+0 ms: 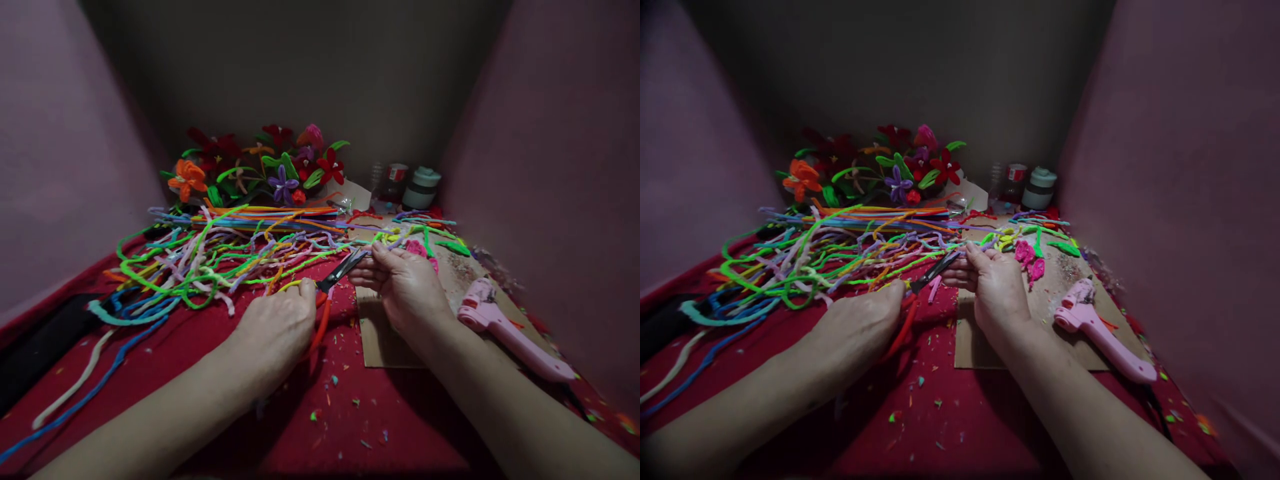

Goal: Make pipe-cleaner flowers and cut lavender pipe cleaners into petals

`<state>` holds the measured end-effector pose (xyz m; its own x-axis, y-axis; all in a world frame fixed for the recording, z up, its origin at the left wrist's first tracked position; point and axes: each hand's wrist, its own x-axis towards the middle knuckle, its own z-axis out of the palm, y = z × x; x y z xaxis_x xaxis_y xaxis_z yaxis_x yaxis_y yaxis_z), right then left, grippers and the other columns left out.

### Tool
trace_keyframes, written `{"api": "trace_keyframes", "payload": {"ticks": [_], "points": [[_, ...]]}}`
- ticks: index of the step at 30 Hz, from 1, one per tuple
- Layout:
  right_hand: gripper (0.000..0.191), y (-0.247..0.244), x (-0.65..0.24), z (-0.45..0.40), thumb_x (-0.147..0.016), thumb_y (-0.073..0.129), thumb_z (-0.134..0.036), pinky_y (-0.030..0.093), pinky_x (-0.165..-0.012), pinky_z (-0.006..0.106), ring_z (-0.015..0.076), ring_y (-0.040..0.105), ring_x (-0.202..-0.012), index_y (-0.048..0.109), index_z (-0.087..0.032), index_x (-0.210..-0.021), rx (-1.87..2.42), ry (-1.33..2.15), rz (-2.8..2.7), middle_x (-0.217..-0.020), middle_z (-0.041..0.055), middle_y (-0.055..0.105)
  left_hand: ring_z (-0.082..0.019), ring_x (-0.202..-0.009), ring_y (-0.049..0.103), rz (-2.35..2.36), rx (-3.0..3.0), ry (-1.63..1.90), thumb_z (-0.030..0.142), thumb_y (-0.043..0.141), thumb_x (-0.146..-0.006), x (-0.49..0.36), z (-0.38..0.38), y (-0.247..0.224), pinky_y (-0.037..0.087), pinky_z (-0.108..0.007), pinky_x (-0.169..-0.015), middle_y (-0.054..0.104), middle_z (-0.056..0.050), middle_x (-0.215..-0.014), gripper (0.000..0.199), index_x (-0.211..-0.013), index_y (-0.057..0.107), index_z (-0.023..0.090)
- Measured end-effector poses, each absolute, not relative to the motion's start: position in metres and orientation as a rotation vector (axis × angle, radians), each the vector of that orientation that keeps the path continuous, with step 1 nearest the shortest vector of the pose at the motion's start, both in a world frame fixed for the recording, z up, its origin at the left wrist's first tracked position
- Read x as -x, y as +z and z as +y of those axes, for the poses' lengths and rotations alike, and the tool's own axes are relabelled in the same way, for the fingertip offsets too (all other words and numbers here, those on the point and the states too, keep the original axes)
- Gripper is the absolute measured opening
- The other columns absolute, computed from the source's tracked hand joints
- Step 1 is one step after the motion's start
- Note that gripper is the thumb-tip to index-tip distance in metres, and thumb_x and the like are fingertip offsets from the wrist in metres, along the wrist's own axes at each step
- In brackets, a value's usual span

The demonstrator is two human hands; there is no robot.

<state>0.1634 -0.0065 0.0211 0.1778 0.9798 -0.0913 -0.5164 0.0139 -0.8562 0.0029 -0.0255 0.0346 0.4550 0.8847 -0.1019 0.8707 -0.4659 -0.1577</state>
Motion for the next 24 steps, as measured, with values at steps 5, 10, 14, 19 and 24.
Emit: {"api": "trace_keyframes", "payload": {"ticks": [5, 10, 14, 19, 24], "points": [[0.017, 0.0178, -0.1648, -0.0052, -0.073, 0.059, -0.024, 0.049, -0.044, 0.023, 0.0123, 0.058, -0.043, 0.053, -0.013, -0.062, 0.927, 1.320, -0.625, -0.047, 0.0010, 0.058, -0.025, -0.066, 0.062, -1.600, 2.635, 0.332, 0.007, 0.026, -0.080, -0.0033, -0.0279, 0.0347, 0.043, -0.032, -0.054, 0.061, -0.012, -0.070, 0.030, -0.103, 0.046, 0.008], [0.016, 0.0174, -0.1654, -0.0050, -0.073, 0.059, -0.023, 0.049, -0.045, 0.023, 0.0115, 0.057, -0.043, 0.053, -0.014, -0.061, 0.934, 1.309, -0.632, -0.048, 0.0010, 0.059, -0.028, -0.066, 0.063, -1.586, 2.661, 0.310, 0.006, 0.023, -0.079, -0.0032, -0.0277, 0.0358, 0.044, -0.034, -0.053, 0.062, -0.014, -0.068, 0.033, -0.104, 0.046, 0.008], [0.017, 0.0179, -0.1656, -0.0049, -0.074, 0.057, -0.021, 0.050, -0.046, 0.025, 0.0120, 0.057, -0.044, 0.052, -0.013, -0.060, 0.943, 1.301, -0.635, -0.051, 0.0030, 0.061, -0.028, -0.067, 0.064, -1.589, 2.660, 0.338, 0.006, 0.025, -0.078, -0.0041, -0.0278, 0.0380, 0.044, -0.033, -0.053, 0.063, -0.015, -0.071, 0.034, -0.106, 0.044, 0.008], [0.018, 0.0152, -0.1654, -0.0028, -0.076, 0.057, -0.020, 0.050, -0.043, 0.024, 0.0123, 0.057, -0.042, 0.052, -0.013, -0.060, 0.936, 1.319, -0.599, -0.049, 0.0018, 0.058, -0.030, -0.065, 0.064, -1.563, 2.657, 0.335, 0.005, 0.026, -0.078, -0.0028, -0.0296, 0.0373, 0.044, -0.034, -0.052, 0.063, -0.014, -0.066, 0.031, -0.102, 0.046, 0.008], [0.017, 0.0135, -0.1658, -0.0017, -0.076, 0.057, -0.021, 0.049, -0.042, 0.024, 0.0131, 0.059, -0.043, 0.052, -0.013, -0.061, 0.948, 1.329, -0.624, -0.050, 0.0023, 0.059, -0.029, -0.064, 0.064, -1.550, 2.676, 0.267, 0.006, 0.031, -0.077, 0.0028, -0.0277, 0.0327, 0.044, -0.034, -0.054, 0.062, -0.011, -0.062, 0.026, -0.097, 0.046, 0.012]]}}
